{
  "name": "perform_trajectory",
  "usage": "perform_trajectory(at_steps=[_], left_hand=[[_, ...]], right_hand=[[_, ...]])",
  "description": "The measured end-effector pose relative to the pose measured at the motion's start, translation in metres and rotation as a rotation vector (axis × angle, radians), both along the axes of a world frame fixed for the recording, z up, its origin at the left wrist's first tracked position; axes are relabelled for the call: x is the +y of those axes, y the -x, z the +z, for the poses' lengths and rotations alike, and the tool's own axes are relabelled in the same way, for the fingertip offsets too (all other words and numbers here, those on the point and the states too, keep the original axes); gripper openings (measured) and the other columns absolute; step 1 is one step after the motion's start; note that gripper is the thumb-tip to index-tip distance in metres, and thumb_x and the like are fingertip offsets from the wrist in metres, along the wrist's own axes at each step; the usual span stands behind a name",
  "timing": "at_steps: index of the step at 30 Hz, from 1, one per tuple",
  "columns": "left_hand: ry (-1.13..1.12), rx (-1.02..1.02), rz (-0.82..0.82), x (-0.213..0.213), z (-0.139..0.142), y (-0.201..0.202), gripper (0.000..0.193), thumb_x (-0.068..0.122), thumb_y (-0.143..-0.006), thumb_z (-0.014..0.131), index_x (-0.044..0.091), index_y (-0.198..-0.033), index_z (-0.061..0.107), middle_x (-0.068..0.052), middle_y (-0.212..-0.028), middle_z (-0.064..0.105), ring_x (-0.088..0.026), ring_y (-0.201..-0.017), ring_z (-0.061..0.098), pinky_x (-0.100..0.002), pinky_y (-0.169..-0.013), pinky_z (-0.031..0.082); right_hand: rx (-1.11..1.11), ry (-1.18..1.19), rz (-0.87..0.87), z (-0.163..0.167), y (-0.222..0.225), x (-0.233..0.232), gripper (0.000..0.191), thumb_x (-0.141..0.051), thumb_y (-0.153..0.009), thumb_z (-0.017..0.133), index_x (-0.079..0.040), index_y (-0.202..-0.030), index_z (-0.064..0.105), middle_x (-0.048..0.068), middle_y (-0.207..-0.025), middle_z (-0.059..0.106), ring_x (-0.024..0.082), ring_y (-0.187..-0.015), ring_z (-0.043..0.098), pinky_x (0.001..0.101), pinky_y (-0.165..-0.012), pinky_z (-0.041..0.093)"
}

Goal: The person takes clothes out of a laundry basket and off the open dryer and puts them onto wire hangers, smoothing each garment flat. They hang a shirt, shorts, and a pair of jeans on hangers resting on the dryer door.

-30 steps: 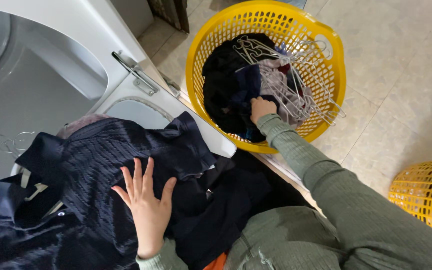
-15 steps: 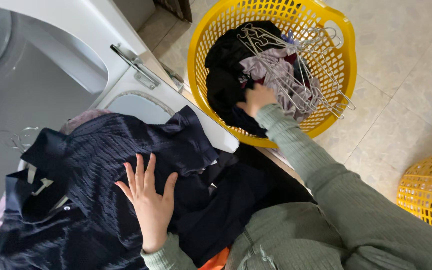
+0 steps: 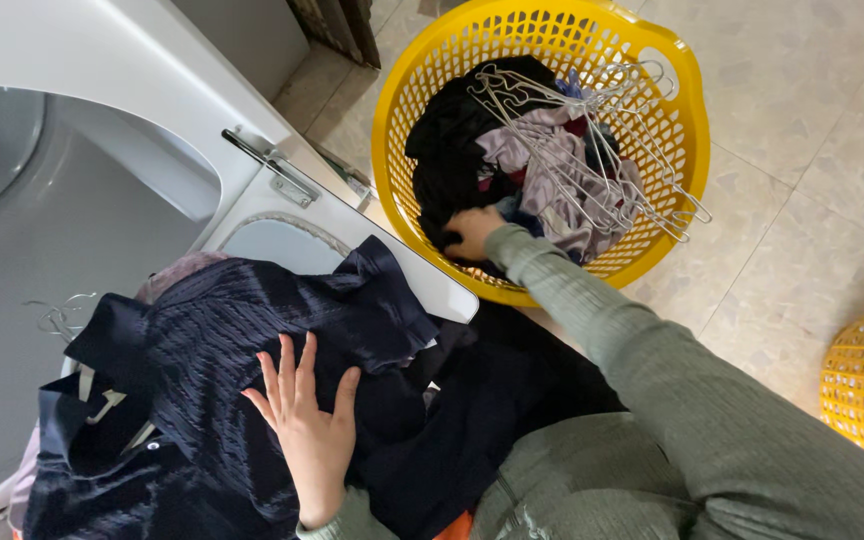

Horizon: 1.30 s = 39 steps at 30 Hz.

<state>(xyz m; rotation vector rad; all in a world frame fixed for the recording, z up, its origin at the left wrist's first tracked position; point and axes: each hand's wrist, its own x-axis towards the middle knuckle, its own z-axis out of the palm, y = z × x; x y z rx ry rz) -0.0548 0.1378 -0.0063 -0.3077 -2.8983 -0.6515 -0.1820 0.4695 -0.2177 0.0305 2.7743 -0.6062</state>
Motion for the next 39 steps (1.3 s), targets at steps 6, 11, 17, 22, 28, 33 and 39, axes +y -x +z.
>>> perform_trajectory(at_steps=[6,11,17,22,28,33,39], left_hand=[[-0.003,-0.007,0.006,-0.006,0.003,0.003,0.065,0.039,-0.088,0.074,0.012,-0.145,0.057,-0.016,-0.156,0.049,-0.042,-0.154,0.027,-0.066,-0.123,0.008],[-0.024,0.004,0.001,-0.008,0.006,0.002,0.065,0.039,-0.088,0.074,0.012,-0.145,0.057,-0.016,-0.155,0.049,-0.041,-0.154,0.028,-0.066,-0.123,0.008],[-0.050,0.000,0.004,-0.011,0.011,0.000,0.064,0.037,-0.088,0.075,0.012,-0.144,0.058,-0.017,-0.156,0.049,-0.040,-0.154,0.029,-0.065,-0.124,0.009],[-0.051,0.023,0.002,-0.014,0.011,-0.002,0.064,0.038,-0.087,0.075,0.012,-0.143,0.059,-0.016,-0.155,0.049,-0.040,-0.153,0.030,-0.066,-0.123,0.009],[-0.064,0.032,0.003,-0.029,0.013,-0.005,0.063,0.039,-0.089,0.074,0.012,-0.143,0.059,-0.016,-0.155,0.049,-0.042,-0.153,0.031,-0.066,-0.123,0.010],[-0.057,0.044,0.005,-0.033,0.015,-0.004,0.063,0.039,-0.088,0.075,0.012,-0.143,0.059,-0.016,-0.155,0.050,-0.041,-0.153,0.031,-0.066,-0.123,0.010],[-0.065,0.057,0.012,-0.035,0.018,-0.010,0.061,0.037,-0.088,0.075,0.011,-0.142,0.060,-0.016,-0.155,0.050,-0.041,-0.152,0.032,-0.064,-0.123,0.012]], right_hand=[[0.488,-0.124,-0.444,0.016,-0.018,0.074,0.055,-0.041,-0.095,0.072,-0.008,-0.138,0.058,0.028,-0.142,0.055,0.046,-0.129,0.051,0.0550,-0.105,0.043],[0.281,-0.273,-0.390,0.021,-0.014,0.100,0.060,-0.035,-0.093,0.068,-0.023,-0.149,0.051,0.023,-0.131,0.061,0.049,-0.122,0.052,0.0661,-0.101,0.034],[0.020,-0.295,-0.482,0.024,-0.002,0.077,0.047,-0.047,-0.104,0.062,-0.012,-0.135,0.063,0.023,-0.137,0.066,0.044,-0.136,0.054,0.0606,-0.118,0.037],[0.459,-0.607,-0.508,0.014,-0.001,0.060,0.054,-0.045,-0.081,0.069,-0.010,-0.123,0.069,0.030,-0.139,0.055,0.051,-0.134,0.040,0.0731,-0.105,0.024],[0.310,-0.105,-0.475,0.019,-0.001,0.032,0.033,-0.036,-0.095,0.062,-0.009,-0.111,0.073,0.036,-0.145,0.044,0.055,-0.125,0.045,0.0584,-0.107,0.032],[0.252,0.467,-0.410,0.072,-0.025,0.030,0.038,-0.037,-0.103,0.058,0.000,-0.103,0.065,0.024,-0.110,0.066,0.039,-0.105,0.060,0.0431,-0.095,0.044],[0.333,1.311,-0.490,0.183,-0.062,0.015,0.026,-0.022,-0.104,0.057,-0.001,-0.116,0.068,0.006,-0.109,0.071,0.019,-0.101,0.063,0.0340,-0.095,0.047]])
